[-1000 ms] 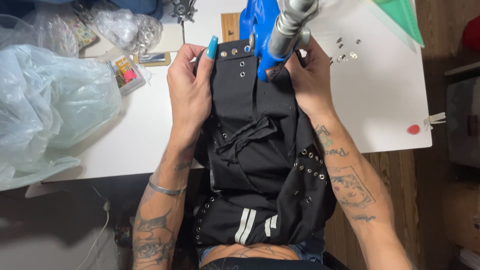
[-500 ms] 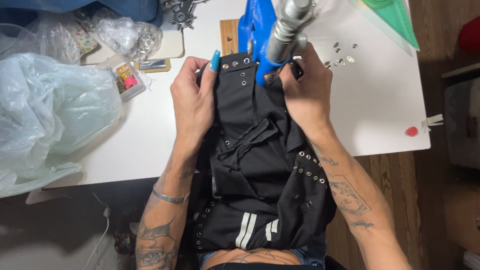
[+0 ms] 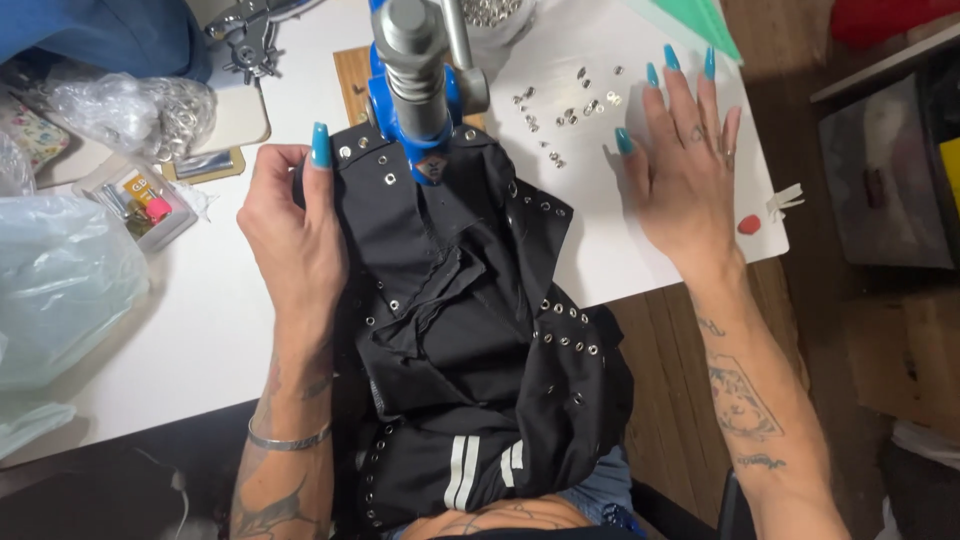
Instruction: Attaching metal eyelets to a black garment using a manual grommet press
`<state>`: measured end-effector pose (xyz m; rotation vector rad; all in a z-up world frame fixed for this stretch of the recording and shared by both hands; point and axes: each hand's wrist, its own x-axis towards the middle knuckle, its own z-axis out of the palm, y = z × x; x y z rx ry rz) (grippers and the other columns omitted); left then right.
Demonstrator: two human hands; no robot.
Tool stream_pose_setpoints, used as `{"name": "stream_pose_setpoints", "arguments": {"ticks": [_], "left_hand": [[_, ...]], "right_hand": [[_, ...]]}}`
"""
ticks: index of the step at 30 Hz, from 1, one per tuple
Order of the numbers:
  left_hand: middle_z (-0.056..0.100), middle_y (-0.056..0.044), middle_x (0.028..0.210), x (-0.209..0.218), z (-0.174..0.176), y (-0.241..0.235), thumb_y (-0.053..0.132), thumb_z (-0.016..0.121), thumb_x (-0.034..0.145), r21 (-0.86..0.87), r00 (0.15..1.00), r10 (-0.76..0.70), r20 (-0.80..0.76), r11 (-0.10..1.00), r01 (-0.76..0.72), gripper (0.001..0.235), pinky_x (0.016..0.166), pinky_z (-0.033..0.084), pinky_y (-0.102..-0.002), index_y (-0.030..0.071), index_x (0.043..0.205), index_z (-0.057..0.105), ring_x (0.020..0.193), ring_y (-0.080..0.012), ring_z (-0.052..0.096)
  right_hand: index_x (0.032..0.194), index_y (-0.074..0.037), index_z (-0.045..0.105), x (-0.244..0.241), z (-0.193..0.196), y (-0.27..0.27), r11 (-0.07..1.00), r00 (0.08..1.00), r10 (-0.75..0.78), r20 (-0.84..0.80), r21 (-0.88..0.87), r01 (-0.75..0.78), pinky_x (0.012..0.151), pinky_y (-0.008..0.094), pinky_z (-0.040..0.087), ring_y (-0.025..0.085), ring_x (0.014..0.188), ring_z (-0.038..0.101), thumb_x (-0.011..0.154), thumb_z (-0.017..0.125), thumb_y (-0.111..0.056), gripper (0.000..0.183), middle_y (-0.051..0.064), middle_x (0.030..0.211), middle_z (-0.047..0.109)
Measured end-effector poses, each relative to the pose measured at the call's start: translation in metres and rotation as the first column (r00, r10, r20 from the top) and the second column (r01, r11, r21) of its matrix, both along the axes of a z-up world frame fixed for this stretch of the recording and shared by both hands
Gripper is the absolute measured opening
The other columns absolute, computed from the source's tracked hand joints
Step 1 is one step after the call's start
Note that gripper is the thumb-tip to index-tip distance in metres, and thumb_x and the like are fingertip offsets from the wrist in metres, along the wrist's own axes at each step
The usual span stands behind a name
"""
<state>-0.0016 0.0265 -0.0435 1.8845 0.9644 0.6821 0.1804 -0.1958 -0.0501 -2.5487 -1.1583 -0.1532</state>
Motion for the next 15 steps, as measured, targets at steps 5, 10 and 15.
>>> {"name": "stream_pose_setpoints", "arguments": {"ticks": [5, 10, 15], "left_hand": [[0.038, 0.004, 0.06, -0.001, -0.004, 0.001, 0.031, 0.048, 0.093, 0.001, 1.0, 0.017, -0.001, 1.0, -0.017, 0.026, 0.049, 0.025, -0.025, 0.011, 0.077, 0.048, 0.053, -0.0069, 0.027], [0.042, 0.005, 0.064, 0.004, 0.004, -0.006, 0.03, 0.05, 0.093, -0.092, 0.999, 0.046, 0.025, 0.995, -0.043, 0.025, 0.052, 0.028, -0.021, 0.012, 0.076, 0.047, 0.058, -0.0049, 0.031], [0.044, 0.005, 0.065, 0.008, 0.008, -0.009, 0.033, 0.049, 0.094, -0.097, 0.998, 0.065, -0.022, 0.993, -0.067, 0.027, 0.057, 0.031, -0.021, 0.011, 0.079, 0.048, 0.061, -0.0051, 0.034]], "right_hand": [[0.136, -0.009, 0.027, -0.015, 0.024, 0.022, 0.986, 0.989, 0.138, -0.058, -0.087, -0.142, 0.103, 0.061, 0.003, 0.031, 0.131, 0.005, 0.092, 0.033, -0.027, 0.048, 0.01, 0.143, 0.017], [0.137, -0.022, 0.022, -0.019, -0.006, 0.03, 0.945, 0.946, 0.32, 0.054, 0.049, -0.322, 0.109, 0.058, -0.001, 0.03, 0.136, 0.01, 0.093, 0.054, -0.009, 0.056, 0.001, 0.146, 0.017], [0.14, -0.022, 0.001, -0.01, -0.021, 0.04, 0.906, 0.907, 0.413, 0.08, 0.067, -0.418, 0.111, 0.053, -0.005, 0.029, 0.139, 0.008, 0.103, 0.034, -0.019, 0.05, 0.01, 0.148, 0.02]]}}
